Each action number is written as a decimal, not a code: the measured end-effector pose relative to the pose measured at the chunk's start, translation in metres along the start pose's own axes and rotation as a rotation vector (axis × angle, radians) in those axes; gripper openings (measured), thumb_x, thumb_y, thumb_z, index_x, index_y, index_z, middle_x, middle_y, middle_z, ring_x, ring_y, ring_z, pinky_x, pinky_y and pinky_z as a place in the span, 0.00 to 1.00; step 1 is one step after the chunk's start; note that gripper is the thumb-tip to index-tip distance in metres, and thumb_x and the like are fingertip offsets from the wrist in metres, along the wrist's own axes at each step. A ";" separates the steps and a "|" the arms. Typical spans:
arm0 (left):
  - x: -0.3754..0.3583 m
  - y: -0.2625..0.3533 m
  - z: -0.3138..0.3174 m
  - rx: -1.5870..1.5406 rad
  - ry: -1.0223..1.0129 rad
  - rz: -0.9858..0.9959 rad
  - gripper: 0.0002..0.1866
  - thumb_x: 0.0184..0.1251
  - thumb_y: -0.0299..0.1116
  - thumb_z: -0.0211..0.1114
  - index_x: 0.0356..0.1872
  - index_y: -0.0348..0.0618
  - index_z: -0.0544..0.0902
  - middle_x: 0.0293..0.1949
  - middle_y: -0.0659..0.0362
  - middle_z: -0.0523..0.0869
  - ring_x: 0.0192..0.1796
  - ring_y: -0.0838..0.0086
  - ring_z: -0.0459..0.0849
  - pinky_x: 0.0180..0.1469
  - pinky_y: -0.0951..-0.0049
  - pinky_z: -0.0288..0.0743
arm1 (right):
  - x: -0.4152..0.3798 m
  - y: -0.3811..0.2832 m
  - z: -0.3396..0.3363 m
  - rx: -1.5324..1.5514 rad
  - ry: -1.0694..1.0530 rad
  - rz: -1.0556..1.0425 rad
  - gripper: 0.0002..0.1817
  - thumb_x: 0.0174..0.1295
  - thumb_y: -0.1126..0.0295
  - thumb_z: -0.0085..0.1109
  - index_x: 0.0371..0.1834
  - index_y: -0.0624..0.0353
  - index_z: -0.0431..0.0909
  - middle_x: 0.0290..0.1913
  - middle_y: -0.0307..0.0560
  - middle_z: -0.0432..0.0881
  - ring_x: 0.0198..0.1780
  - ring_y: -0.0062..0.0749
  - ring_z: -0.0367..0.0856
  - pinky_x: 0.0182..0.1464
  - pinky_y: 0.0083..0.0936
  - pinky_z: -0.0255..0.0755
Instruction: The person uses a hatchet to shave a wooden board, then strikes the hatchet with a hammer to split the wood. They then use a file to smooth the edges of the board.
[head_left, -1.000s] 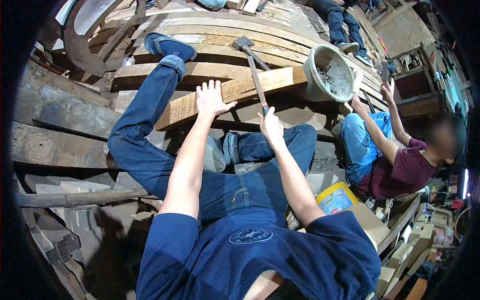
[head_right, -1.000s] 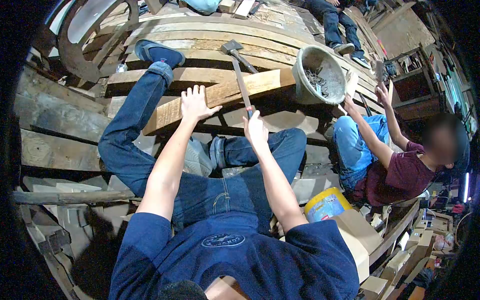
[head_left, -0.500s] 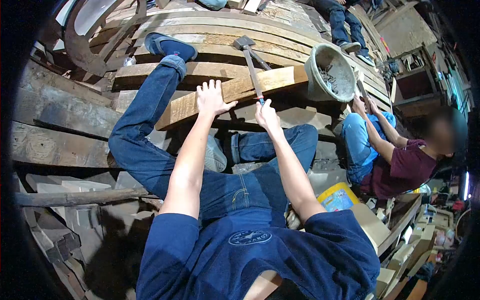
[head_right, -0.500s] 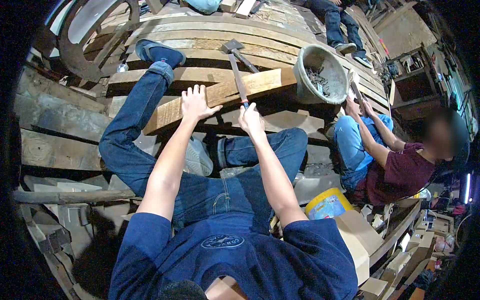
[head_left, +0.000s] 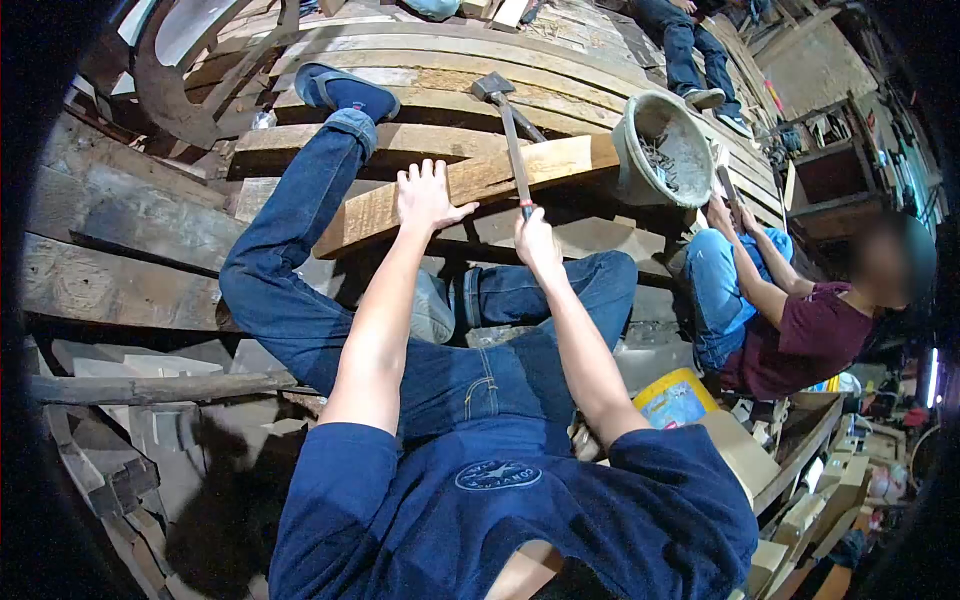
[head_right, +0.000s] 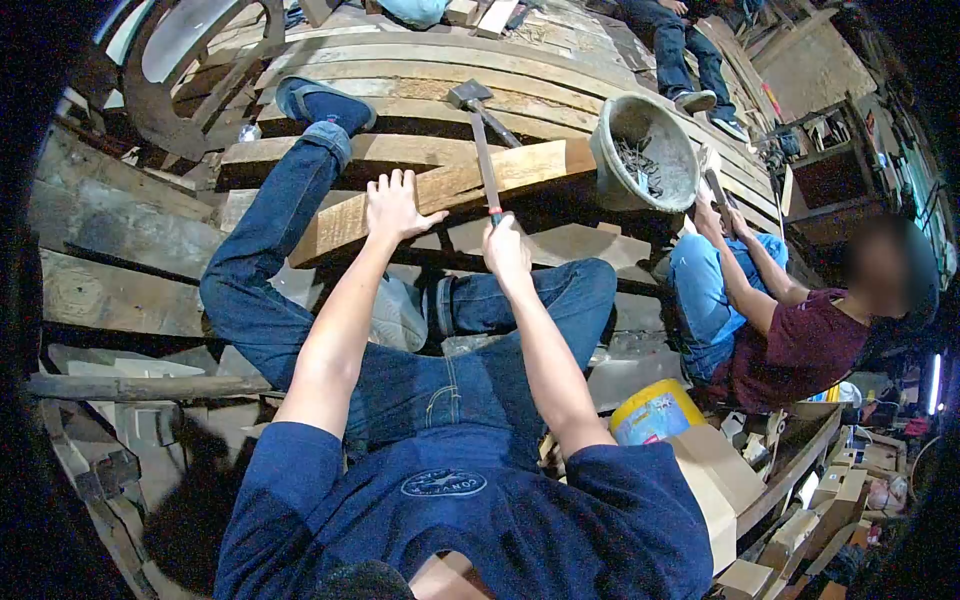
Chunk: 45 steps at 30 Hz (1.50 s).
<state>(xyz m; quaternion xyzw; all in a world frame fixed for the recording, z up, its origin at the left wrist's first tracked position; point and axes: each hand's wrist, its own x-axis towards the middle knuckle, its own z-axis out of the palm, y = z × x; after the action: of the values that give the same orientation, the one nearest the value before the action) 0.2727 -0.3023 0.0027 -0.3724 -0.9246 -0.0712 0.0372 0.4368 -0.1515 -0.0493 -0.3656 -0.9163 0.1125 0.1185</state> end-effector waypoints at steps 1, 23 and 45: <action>-0.001 0.001 -0.006 0.003 -0.047 -0.013 0.55 0.45 0.76 0.66 0.64 0.38 0.73 0.59 0.49 0.76 0.63 0.55 0.72 0.64 0.50 0.63 | 0.007 -0.003 -0.002 0.006 0.006 -0.006 0.19 0.73 0.51 0.49 0.46 0.59 0.65 0.28 0.60 0.84 0.29 0.58 0.86 0.31 0.48 0.83; 0.000 0.001 0.000 0.010 -0.024 -0.010 0.55 0.46 0.78 0.64 0.64 0.39 0.73 0.59 0.49 0.76 0.63 0.55 0.72 0.67 0.47 0.62 | -0.033 0.034 -0.003 0.047 -0.116 0.019 0.22 0.73 0.51 0.48 0.50 0.60 0.64 0.32 0.70 0.84 0.33 0.65 0.86 0.36 0.57 0.80; 0.003 0.001 -0.008 0.016 -0.116 -0.021 0.56 0.47 0.77 0.65 0.69 0.40 0.70 0.64 0.49 0.75 0.67 0.56 0.71 0.68 0.49 0.60 | -0.096 0.015 -0.027 0.034 -0.287 0.245 0.21 0.73 0.53 0.47 0.51 0.63 0.62 0.33 0.68 0.86 0.37 0.65 0.87 0.41 0.57 0.81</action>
<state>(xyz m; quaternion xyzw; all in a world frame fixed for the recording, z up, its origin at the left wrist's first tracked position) 0.2720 -0.3008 0.0112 -0.3660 -0.9295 -0.0423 -0.0141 0.5223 -0.2047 -0.0411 -0.4524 -0.8706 0.1924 -0.0219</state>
